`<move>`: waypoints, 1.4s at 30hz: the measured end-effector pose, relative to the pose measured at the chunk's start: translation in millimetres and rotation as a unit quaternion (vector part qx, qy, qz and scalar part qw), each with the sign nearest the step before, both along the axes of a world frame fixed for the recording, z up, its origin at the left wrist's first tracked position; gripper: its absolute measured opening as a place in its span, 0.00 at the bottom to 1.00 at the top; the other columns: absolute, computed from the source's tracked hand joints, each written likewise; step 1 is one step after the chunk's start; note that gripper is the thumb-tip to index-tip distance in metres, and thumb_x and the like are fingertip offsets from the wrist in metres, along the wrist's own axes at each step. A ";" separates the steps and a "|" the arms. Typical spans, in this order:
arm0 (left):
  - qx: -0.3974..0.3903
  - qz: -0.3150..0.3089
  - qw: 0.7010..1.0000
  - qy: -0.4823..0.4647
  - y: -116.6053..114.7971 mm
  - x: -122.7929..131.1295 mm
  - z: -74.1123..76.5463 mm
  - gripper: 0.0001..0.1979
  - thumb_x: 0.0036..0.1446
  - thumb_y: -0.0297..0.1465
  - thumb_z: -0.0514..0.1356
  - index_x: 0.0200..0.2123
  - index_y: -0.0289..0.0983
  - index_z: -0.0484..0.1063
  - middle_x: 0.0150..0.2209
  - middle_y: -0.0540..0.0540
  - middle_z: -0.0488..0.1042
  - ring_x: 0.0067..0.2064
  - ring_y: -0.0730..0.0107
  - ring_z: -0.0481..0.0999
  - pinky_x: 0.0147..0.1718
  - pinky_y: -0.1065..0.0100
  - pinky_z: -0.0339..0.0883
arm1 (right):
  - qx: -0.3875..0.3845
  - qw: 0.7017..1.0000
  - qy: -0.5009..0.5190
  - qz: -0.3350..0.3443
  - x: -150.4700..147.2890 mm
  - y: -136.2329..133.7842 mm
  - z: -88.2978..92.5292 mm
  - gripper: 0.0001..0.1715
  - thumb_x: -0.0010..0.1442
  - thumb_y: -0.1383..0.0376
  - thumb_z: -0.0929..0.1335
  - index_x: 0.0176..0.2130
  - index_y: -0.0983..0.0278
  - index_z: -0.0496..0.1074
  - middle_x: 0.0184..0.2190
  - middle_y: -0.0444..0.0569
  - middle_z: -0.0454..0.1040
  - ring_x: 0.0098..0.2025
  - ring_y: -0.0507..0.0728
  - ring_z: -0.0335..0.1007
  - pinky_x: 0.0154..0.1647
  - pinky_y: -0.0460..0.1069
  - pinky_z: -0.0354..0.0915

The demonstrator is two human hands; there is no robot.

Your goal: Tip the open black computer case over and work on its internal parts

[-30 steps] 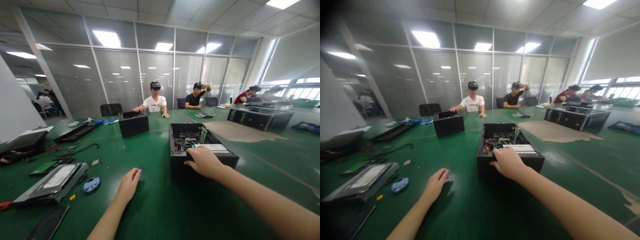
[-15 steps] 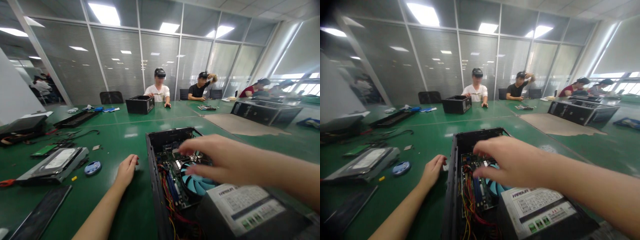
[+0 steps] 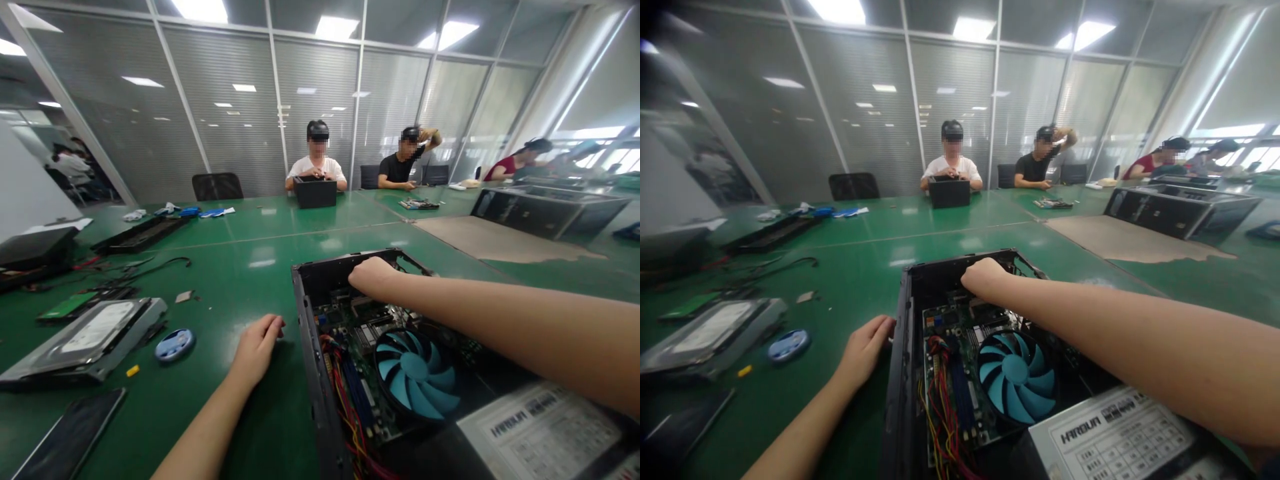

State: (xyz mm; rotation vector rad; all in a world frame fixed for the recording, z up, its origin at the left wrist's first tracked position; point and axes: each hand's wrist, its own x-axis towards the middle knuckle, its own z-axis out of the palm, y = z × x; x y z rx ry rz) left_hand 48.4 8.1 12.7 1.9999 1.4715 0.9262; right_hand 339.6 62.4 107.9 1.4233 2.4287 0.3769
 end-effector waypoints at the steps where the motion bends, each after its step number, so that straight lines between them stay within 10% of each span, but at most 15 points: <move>1: -0.002 0.000 1.000 0.000 1.2 0.3 -0.6 0.24 0.64 0.48 0.47 0.31 0.38 0.72 0.29 0.47 0.75 0.34 0.63 0.74 0.34 0.67 0.64 | 0.005 1.000 0.002 -0.003 -0.3 0.5 1.2 0.10 0.59 0.72 0.68 0.38 0.69 0.79 0.37 0.64 0.80 0.43 0.63 0.78 0.45 0.54 0.69; 12: -0.013 -0.004 1.000 -0.025 4.8 -3.2 -5.4 0.23 0.64 0.48 0.47 0.31 0.38 0.72 0.29 0.47 0.75 0.32 0.64 0.73 0.32 0.68 0.64 | -0.045 0.980 0.171 0.094 17.3 -1.7 31.1 0.17 0.67 0.57 0.63 0.40 0.62 0.79 0.37 0.49 0.80 0.40 0.57 0.75 0.41 0.47 0.65; 21: -0.032 -0.004 0.999 -0.025 6.5 -1.7 -6.2 0.23 0.63 0.48 0.48 0.30 0.38 0.71 0.27 0.48 0.74 0.30 0.65 0.72 0.31 0.68 0.64 | 0.052 0.997 -0.019 0.055 6.5 -18.3 32.9 0.10 0.56 0.73 0.67 0.36 0.67 0.79 0.38 0.59 0.80 0.42 0.64 0.77 0.41 0.54 0.67; 36: -0.037 -0.010 0.999 -0.026 5.5 -3.9 -2.4 0.23 0.64 0.49 0.48 0.32 0.38 0.72 0.29 0.48 0.75 0.32 0.63 0.73 0.33 0.67 0.64 | -0.012 1.000 0.010 0.009 -7.4 -9.7 15.1 0.11 0.59 0.73 0.67 0.38 0.69 0.80 0.38 0.64 0.80 0.42 0.64 0.78 0.44 0.55 0.71; 42: -0.020 -0.013 0.999 -0.024 2.3 -6.7 -0.1 0.24 0.64 0.50 0.47 0.31 0.39 0.71 0.29 0.48 0.74 0.35 0.61 0.74 0.35 0.66 0.63 | -0.037 0.996 0.066 0.037 -11.6 -64.0 65.6 0.23 0.57 0.56 0.73 0.48 0.66 0.78 0.42 0.61 0.80 0.45 0.65 0.77 0.46 0.54 0.71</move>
